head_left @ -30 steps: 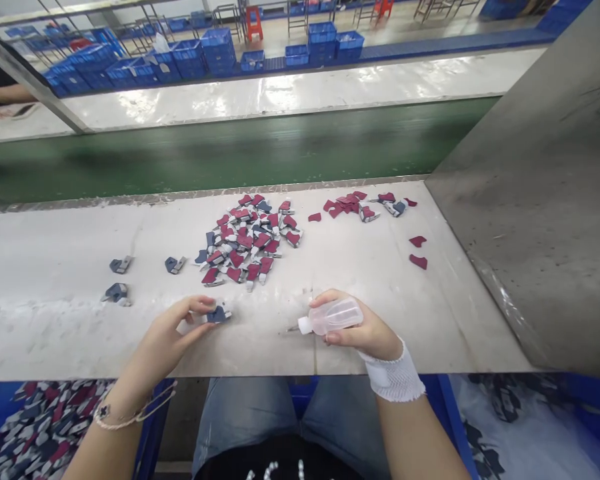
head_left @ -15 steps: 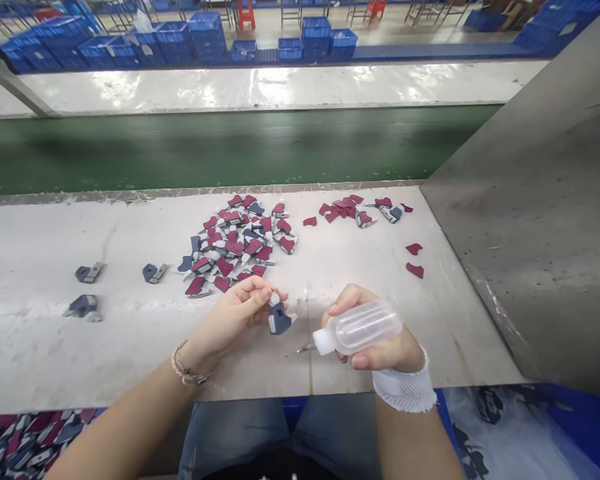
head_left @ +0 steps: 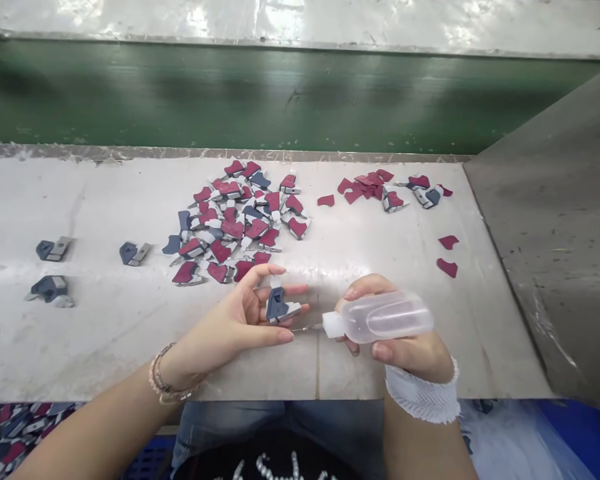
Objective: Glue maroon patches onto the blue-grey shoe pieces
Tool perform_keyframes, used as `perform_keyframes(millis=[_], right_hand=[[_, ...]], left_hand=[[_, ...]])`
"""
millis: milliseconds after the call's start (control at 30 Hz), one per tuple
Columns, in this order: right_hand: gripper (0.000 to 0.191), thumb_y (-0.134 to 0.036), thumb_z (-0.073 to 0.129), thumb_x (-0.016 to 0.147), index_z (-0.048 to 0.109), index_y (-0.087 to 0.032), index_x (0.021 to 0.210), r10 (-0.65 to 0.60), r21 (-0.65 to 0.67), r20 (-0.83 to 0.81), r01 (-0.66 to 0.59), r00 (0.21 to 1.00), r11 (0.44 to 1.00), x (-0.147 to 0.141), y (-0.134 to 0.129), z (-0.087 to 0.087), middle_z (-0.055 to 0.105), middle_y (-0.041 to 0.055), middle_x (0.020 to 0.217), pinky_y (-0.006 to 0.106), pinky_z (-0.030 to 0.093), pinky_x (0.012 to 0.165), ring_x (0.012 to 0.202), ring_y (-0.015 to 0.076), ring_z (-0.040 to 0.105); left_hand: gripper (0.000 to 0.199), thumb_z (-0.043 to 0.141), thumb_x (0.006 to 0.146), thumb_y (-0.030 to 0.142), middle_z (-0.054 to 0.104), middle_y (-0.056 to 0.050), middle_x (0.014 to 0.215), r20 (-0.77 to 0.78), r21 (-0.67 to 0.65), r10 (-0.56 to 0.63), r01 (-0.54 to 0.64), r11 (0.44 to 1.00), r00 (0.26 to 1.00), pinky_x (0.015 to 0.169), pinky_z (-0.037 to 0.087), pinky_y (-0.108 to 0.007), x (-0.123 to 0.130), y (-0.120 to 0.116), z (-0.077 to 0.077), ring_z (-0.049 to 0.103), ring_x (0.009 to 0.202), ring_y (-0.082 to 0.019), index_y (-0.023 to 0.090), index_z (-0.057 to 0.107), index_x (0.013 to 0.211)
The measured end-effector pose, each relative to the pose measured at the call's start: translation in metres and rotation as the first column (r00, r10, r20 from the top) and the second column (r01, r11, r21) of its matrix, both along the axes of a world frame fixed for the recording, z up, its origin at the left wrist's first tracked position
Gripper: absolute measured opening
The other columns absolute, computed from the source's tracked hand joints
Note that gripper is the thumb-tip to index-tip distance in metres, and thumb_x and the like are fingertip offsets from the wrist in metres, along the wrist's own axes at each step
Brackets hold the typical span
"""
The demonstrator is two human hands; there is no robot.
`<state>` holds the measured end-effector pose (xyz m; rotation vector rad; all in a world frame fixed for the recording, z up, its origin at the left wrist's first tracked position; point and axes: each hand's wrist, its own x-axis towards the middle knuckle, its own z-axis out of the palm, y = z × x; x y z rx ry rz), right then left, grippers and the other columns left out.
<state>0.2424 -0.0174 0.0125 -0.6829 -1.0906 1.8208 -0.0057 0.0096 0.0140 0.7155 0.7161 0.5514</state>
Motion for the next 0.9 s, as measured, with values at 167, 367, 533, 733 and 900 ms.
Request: perform_keyframes(millis=[167,367,533,733,900], right_hand=[[0.037,-0.035,0.08,0.078,0.06,-0.029,0.108,0.013,0.017,0.111,-0.015,0.994,1.0,-0.001,-0.006,0.003,0.066,-0.0006,0.076,0.025,0.046,0.05,0.059,0.0148,0.061],[0.029,-0.029,0.079,0.073,0.056,-0.028,0.091,-0.282,0.211,0.414,0.21,0.865,0.955,-0.026,-0.021,0.023,0.061,-0.0021,0.069,0.025,0.041,0.042,0.05,0.0133,0.053],[0.03,-0.033,0.076,0.076,0.055,-0.03,0.096,-0.441,0.411,0.574,0.223,0.69,0.884,-0.039,-0.029,0.034,0.065,-0.0012,0.071,0.028,0.044,0.04,0.049,0.0158,0.058],[0.026,-0.04,0.072,0.081,0.055,-0.029,0.097,-0.493,0.471,0.606,0.218,0.624,0.855,-0.043,-0.031,0.035,0.064,0.0009,0.069,0.029,0.043,0.037,0.044,0.0156,0.057],[0.027,-0.04,0.073,0.08,0.055,-0.028,0.095,-0.502,0.469,0.629,0.225,0.593,0.854,-0.045,-0.031,0.036,0.064,0.0,0.066,0.028,0.043,0.037,0.044,0.0155,0.058]], left_hand=[[0.052,0.074,0.081,0.019,0.056,-0.011,0.136,-0.236,0.251,0.018,0.043,0.967,0.971,0.087,0.059,-0.033,0.008,-0.013,-0.004,0.068,0.106,-0.021,0.027,0.04,0.119],[0.04,0.076,0.079,0.034,0.072,-0.003,0.096,-0.467,0.632,0.208,0.159,0.758,0.859,0.066,0.056,-0.03,0.012,-0.032,-0.022,0.069,0.075,-0.017,0.024,0.043,0.1],[0.04,0.076,0.078,0.038,0.068,0.002,0.079,-0.501,0.634,0.18,0.218,0.742,0.847,0.05,0.047,-0.023,0.012,-0.033,-0.024,0.061,0.056,-0.012,0.024,0.044,0.099],[0.04,0.077,0.076,0.034,0.067,0.002,0.082,-0.515,0.61,0.168,0.221,0.761,0.841,0.053,0.047,-0.02,0.014,-0.028,-0.019,0.06,0.059,-0.011,0.024,0.046,0.1],[0.038,0.077,0.076,0.032,0.066,0.002,0.081,-0.519,0.601,0.162,0.224,0.767,0.839,0.053,0.047,-0.021,0.013,-0.028,-0.02,0.06,0.062,-0.012,0.024,0.048,0.1]])
